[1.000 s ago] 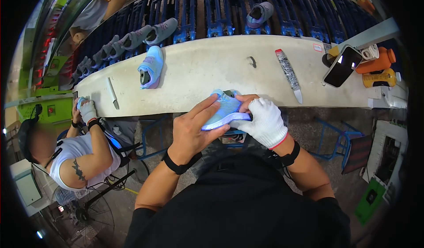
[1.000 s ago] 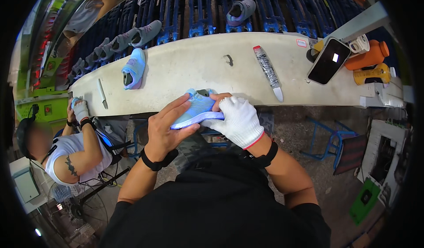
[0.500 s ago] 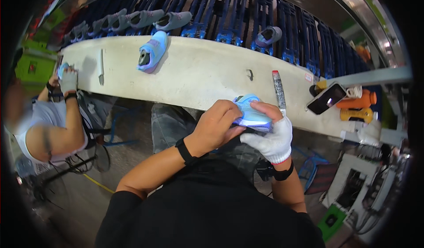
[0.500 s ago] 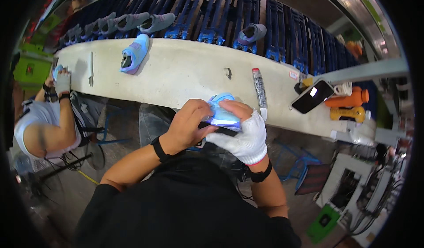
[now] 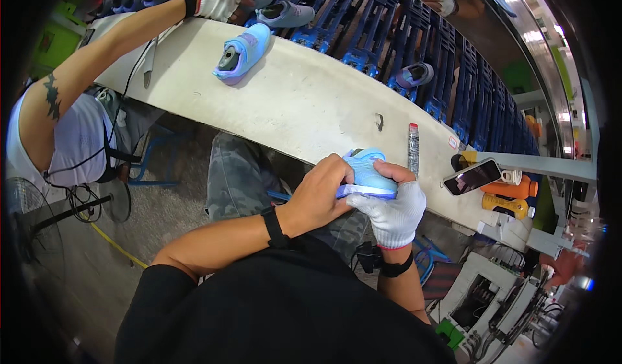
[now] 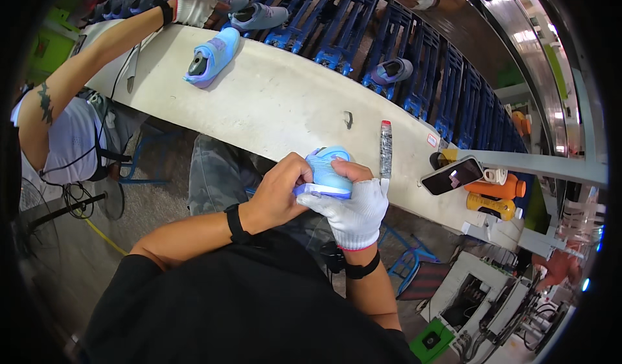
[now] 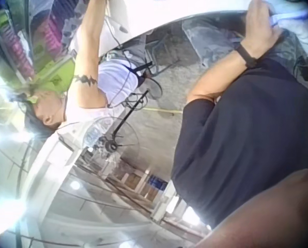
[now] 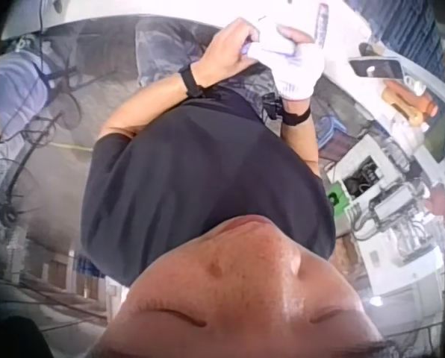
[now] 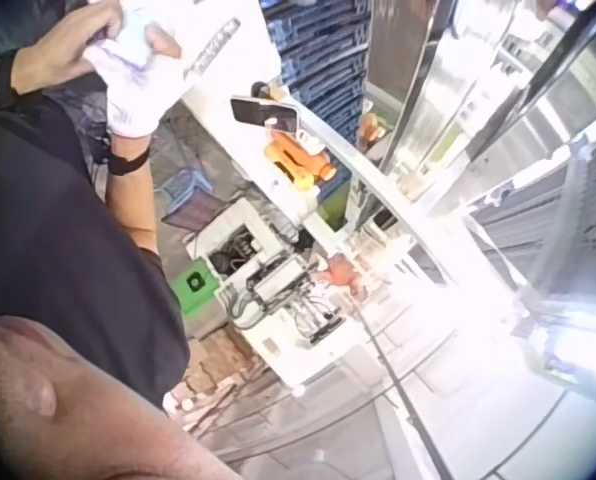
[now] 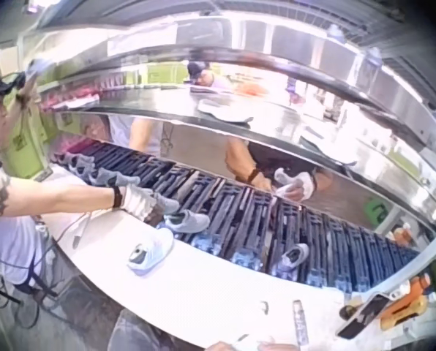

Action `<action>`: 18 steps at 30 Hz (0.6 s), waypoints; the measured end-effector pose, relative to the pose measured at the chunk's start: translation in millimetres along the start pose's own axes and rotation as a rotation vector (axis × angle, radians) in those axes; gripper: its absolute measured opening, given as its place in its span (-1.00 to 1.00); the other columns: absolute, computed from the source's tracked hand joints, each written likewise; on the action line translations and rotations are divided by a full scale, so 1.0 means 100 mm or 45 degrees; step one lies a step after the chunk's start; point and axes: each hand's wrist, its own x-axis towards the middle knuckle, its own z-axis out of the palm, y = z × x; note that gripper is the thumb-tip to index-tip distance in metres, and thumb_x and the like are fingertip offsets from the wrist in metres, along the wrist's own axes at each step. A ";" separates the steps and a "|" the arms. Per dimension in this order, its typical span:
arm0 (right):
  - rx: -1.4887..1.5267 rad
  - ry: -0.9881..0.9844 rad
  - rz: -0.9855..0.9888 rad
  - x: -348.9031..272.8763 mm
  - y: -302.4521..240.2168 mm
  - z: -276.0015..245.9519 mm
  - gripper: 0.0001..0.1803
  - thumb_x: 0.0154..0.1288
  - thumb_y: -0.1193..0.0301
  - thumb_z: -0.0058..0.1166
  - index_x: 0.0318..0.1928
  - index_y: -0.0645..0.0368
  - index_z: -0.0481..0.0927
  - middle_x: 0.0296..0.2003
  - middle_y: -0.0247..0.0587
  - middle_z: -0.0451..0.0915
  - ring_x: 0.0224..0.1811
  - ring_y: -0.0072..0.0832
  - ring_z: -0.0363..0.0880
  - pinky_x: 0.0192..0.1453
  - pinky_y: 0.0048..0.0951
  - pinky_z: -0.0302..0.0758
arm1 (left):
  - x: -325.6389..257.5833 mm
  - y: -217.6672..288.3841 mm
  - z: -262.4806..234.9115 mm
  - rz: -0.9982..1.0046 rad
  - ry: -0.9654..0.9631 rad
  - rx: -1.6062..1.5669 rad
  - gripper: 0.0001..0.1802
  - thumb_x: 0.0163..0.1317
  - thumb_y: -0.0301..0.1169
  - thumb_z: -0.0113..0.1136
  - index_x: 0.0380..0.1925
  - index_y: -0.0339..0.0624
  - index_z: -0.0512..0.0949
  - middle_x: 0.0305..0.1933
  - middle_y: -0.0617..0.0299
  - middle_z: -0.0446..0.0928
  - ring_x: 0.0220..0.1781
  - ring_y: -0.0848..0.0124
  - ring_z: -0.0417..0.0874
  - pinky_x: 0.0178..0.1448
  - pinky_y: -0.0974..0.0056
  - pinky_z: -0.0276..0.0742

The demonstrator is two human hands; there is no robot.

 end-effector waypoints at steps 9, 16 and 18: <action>-0.195 -0.115 -0.358 0.07 -0.10 -0.04 -0.20 -0.11 0.02 0.86 0.00 0.23 0.69 -0.08 -0.02 0.83 0.03 -0.09 0.88 0.21 -0.15 0.78 | 0.12 -0.01 -0.21 0.295 -0.183 -0.097 -0.52 0.05 -0.50 0.66 -0.17 -0.12 0.48 -0.17 0.12 0.52 -0.13 0.03 0.54 -0.04 0.04 0.52; -0.190 -0.208 -0.640 0.12 0.07 -0.09 -0.32 -0.08 0.04 0.85 -0.12 0.17 0.71 -0.14 -0.14 0.84 -0.01 -0.06 0.89 0.18 -0.09 0.80 | 0.28 -0.04 -0.34 0.339 -0.272 0.030 -0.51 0.05 -0.45 0.67 -0.10 -0.13 0.53 -0.06 0.10 0.56 -0.03 0.00 0.58 0.02 0.00 0.59; -0.081 -0.207 -0.694 0.12 0.15 -0.10 -0.36 -0.05 0.08 0.84 -0.10 0.11 0.70 -0.13 -0.14 0.83 -0.01 -0.12 0.88 0.14 -0.15 0.77 | 0.20 -0.04 -0.36 0.289 -0.321 0.034 -0.52 0.09 -0.45 0.63 -0.03 -0.13 0.57 0.04 0.09 0.60 0.07 -0.03 0.63 0.12 -0.01 0.64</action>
